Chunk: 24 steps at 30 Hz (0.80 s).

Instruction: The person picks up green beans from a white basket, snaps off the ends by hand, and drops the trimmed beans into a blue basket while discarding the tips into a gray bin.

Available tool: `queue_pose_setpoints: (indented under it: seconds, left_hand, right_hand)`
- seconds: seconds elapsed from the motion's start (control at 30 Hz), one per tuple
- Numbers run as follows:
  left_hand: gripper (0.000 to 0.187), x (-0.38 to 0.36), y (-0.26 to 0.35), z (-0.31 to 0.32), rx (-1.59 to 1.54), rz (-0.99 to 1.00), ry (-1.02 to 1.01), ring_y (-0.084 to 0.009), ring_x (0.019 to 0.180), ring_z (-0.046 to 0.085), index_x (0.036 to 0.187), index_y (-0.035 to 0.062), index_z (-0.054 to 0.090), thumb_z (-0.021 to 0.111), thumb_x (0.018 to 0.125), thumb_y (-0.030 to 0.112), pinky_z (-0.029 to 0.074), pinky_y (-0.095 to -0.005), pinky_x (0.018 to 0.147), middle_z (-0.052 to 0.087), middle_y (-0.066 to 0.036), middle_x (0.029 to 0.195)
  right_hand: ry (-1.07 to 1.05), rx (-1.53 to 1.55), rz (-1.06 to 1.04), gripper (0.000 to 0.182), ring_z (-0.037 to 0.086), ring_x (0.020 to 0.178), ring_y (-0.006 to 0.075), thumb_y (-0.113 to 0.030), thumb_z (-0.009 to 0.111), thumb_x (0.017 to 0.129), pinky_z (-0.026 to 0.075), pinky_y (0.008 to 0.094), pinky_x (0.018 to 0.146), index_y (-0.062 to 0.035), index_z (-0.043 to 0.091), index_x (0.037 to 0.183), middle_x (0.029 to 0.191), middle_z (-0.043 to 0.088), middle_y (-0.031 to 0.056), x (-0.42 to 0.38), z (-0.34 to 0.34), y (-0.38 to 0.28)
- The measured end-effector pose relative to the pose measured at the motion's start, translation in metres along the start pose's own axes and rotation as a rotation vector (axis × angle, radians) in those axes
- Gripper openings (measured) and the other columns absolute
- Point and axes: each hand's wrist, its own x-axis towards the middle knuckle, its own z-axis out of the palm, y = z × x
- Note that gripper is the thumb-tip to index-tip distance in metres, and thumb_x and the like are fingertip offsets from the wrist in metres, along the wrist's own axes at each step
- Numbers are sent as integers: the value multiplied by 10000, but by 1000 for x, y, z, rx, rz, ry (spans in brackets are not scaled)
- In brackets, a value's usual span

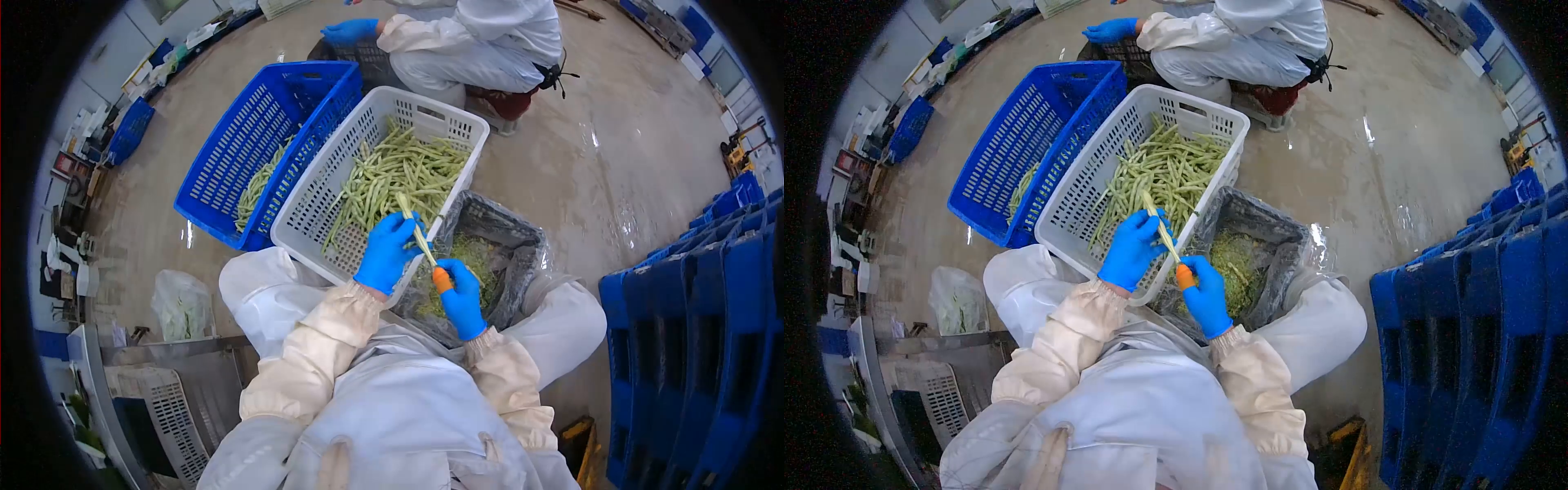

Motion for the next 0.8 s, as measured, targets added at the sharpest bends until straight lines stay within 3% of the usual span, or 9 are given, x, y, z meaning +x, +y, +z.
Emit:
queue_pose_setpoints:
  seconds: [0.07, 0.3, 0.4, 0.47, 0.53, 0.6, 0.67, 0.77, 0.8]
  left_hand:
    - [230, -4, 4, 9, 151, 65, 84, -140, 813, 592, 1069, 49, 548, 577, 864, 148, 512, -310, 708, 599, -37, 924]
    - [161, -7, -1, 14, 259, 219, 146, -114, 737, 596, 983, 31, 578, 585, 829, 74, 516, -259, 619, 598, -26, 863]
    - [166, -3, -10, 12, 477, 371, 109, -133, 761, 594, 961, 18, 587, 610, 804, 68, 493, -268, 647, 596, -32, 865]
    - [176, -1, -17, 16, 670, 507, 72, -153, 772, 593, 947, 11, 595, 631, 783, 66, 479, -278, 670, 596, -44, 861]
    - [218, -12, -3, 38, 1145, 778, -102, -165, 758, 585, 956, 4, 595, 657, 756, 65, 457, -274, 668, 596, -82, 840]
    - [247, -6, 10, 40, 1274, 853, -134, -170, 722, 581, 979, 16, 598, 666, 750, 79, 454, -275, 646, 592, -112, 821]
    - [249, 3, 12, 17, 1202, 636, -124, -171, 700, 591, 975, 1, 593, 667, 750, 79, 461, -287, 638, 607, -91, 797]
    - [199, 8, 12, -14, 788, 327, -25, -133, 686, 599, 953, -2, 596, 641, 790, 105, 485, -268, 600, 615, -54, 789]
    - [186, 7, 13, -16, 550, 141, 26, -117, 689, 597, 949, 2, 595, 630, 805, 114, 493, -256, 590, 614, -42, 793]
  right_hand:
    - [-68, 272, 174, 141, 553, 763, 111, -95, 566, 862, 456, 275, 693, 1, 586, 964, 816, 608, 45, 1, 2, 4]
    - [-113, 301, 220, 153, 531, 688, 97, -115, 563, 872, 447, 255, 627, -6, 580, 978, 767, 587, 35, 3, 4, 6]
    - [-116, 56, 207, 155, 550, 649, 125, -119, 574, 859, 451, 290, 597, -13, 579, 972, 755, 596, 65, 0, 7, 20]
    - [-129, -613, -187, 168, 572, 621, 188, -129, 596, 836, 455, 324, 587, -20, 585, 964, 791, 615, 125, -3, 13, 24]
    - [-224, -640, -194, 146, 583, 631, 231, -129, 600, 820, 457, 351, 584, -27, 590, 924, 795, 614, 136, -10, 21, 29]
    - [-316, -674, -210, 126, 594, 640, 273, -130, 604, 803, 460, 378, 582, -34, 595, 883, 800, 612, 147, -6, 14, 31]
    - [177, -86, 96, 78, 600, 693, 316, -94, 601, 753, 466, 414, 599, -50, 601, 817, 802, 608, 149, 8, -11, 30]
    - [280, -209, 321, 81, 608, 760, 311, -81, 600, 752, 479, 405, 654, -51, 616, 825, 842, 624, 143, 18, -52, 34]
    - [90, -688, 350, 115, 609, 768, 303, -84, 607, 762, 479, 390, 674, -48, 621, 871, 867, 630, 143, 16, -55, 34]
